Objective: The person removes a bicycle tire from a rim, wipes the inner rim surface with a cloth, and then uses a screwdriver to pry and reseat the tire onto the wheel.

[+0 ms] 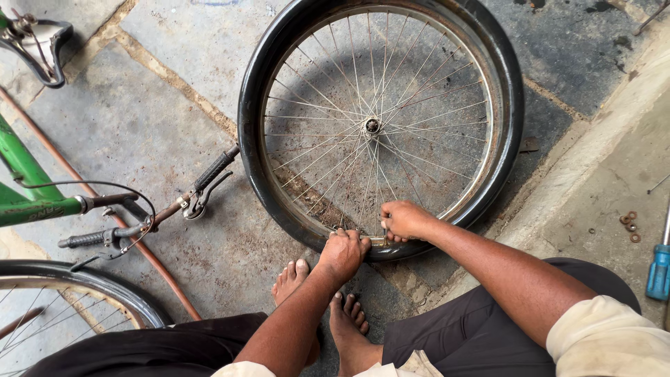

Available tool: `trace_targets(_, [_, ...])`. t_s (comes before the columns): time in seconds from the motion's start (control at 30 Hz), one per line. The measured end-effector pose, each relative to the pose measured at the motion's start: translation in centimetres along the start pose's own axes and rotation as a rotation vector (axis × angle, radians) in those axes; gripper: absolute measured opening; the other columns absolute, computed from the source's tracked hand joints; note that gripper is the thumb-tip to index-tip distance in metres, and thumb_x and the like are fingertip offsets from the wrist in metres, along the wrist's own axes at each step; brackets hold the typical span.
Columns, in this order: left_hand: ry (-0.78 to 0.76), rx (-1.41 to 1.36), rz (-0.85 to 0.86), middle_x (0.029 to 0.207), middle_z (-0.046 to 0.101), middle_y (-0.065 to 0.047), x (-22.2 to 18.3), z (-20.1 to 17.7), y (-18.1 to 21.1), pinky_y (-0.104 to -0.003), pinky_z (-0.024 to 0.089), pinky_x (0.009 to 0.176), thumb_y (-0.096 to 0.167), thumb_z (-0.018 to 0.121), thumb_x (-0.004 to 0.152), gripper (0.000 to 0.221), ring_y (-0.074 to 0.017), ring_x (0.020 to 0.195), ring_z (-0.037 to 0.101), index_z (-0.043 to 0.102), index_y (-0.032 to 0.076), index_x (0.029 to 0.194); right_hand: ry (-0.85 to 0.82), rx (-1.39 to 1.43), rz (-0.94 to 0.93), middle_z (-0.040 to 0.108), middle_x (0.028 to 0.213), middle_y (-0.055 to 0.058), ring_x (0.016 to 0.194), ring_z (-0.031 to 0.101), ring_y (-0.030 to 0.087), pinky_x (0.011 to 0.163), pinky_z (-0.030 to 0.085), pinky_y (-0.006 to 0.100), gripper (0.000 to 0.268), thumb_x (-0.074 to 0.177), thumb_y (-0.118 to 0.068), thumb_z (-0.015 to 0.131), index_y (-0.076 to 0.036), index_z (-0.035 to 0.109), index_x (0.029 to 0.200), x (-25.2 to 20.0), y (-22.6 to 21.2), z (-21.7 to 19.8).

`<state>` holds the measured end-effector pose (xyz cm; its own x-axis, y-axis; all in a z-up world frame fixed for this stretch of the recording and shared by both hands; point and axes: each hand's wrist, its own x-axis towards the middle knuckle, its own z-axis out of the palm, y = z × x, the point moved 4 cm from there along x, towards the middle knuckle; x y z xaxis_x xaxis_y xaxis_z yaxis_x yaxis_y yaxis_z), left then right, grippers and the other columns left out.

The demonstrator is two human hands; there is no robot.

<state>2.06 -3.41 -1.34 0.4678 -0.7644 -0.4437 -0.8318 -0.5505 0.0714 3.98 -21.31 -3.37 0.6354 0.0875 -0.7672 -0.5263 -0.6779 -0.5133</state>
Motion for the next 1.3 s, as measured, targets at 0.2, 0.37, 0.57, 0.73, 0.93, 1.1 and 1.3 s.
trace_targets(0.2, [0.0,0.01,-0.002,0.108,0.064,-0.02,-0.1,-0.2,0.0,-0.045,0.058,0.078,0.019,0.069,0.093,0.032,-0.0334,0.099,0.067,0.061,0.007,0.121,-0.014,0.0,-0.019,0.075,0.078,0.005,0.065,0.072,0.012,0.055,0.058,0.028,0.013,0.103,-0.018,0.058,-0.006,0.062,0.105,-0.1,-0.1,-0.5])
trace_targets(0.37, [-0.044,-0.012,-0.011,0.107,0.065,-0.017,-0.3,-0.9,-0.1,-0.043,0.059,0.077,0.018,0.072,0.089,0.037,-0.032,0.098,0.068,0.06,0.008,0.122,0.012,0.016,-0.029,0.074,0.078,0.006,0.064,0.071,0.015,0.056,0.058,0.031,0.013,0.102,-0.018,0.059,-0.006,0.063,0.102,0.4,0.6,0.0])
trace_targets(0.57, [0.058,-0.154,-0.015,0.11,0.066,-0.016,0.0,0.4,-0.7,-0.044,0.058,0.079,0.012,0.071,0.085,0.034,-0.0343,0.101,0.068,0.062,0.008,0.118,0.428,-0.302,-0.435,0.073,0.082,0.012,0.078,0.07,0.032,0.068,0.054,0.048,0.012,0.088,-0.018,0.07,-0.007,0.067,0.09,-1.2,-1.4,-4.9])
trace_targets(0.73, [0.094,-0.216,-0.012,0.113,0.066,-0.015,0.6,0.7,-1.2,-0.048,0.055,0.085,0.022,0.074,0.085,0.045,-0.0353,0.103,0.067,0.06,0.01,0.126,0.755,-0.021,-0.272,0.075,0.081,0.013,0.076,0.072,0.029,0.071,0.056,0.043,0.01,0.09,-0.017,0.068,-0.007,0.069,0.095,-10.9,0.2,-15.3])
trace_targets(0.93, [-0.184,-0.087,-0.073,0.115,0.063,-0.012,0.1,-2.3,0.1,-0.042,0.057,0.083,0.064,0.074,0.082,0.076,-0.03,0.103,0.069,0.051,0.013,0.133,1.084,0.203,0.036,0.069,0.08,0.013,0.065,0.074,0.018,0.057,0.057,0.035,0.015,0.092,-0.016,0.074,-0.002,0.068,0.094,-20.6,19.5,-21.7])
trace_targets(1.1, [-0.237,0.027,-0.056,0.11,0.064,-0.01,0.6,-3.6,0.6,-0.037,0.059,0.076,0.075,0.063,0.087,0.076,-0.0251,0.094,0.072,0.052,0.012,0.127,0.793,0.474,0.51,0.074,0.074,0.014,0.054,0.065,0.02,0.05,0.05,0.036,0.019,0.1,-0.016,0.066,0.003,0.069,0.102,-21.6,36.4,-17.3])
trace_targets(1.3, [-0.304,0.118,-0.064,0.106,0.065,-0.009,0.7,-2.7,0.6,-0.032,0.061,0.068,0.077,0.057,0.09,0.075,-0.0201,0.087,0.073,0.053,0.01,0.123,0.912,0.622,0.514,0.076,0.076,0.008,0.056,0.064,0.014,0.05,0.049,0.031,0.016,0.1,-0.019,0.064,-0.005,0.07,0.105,-22.3,35.7,-14.0])
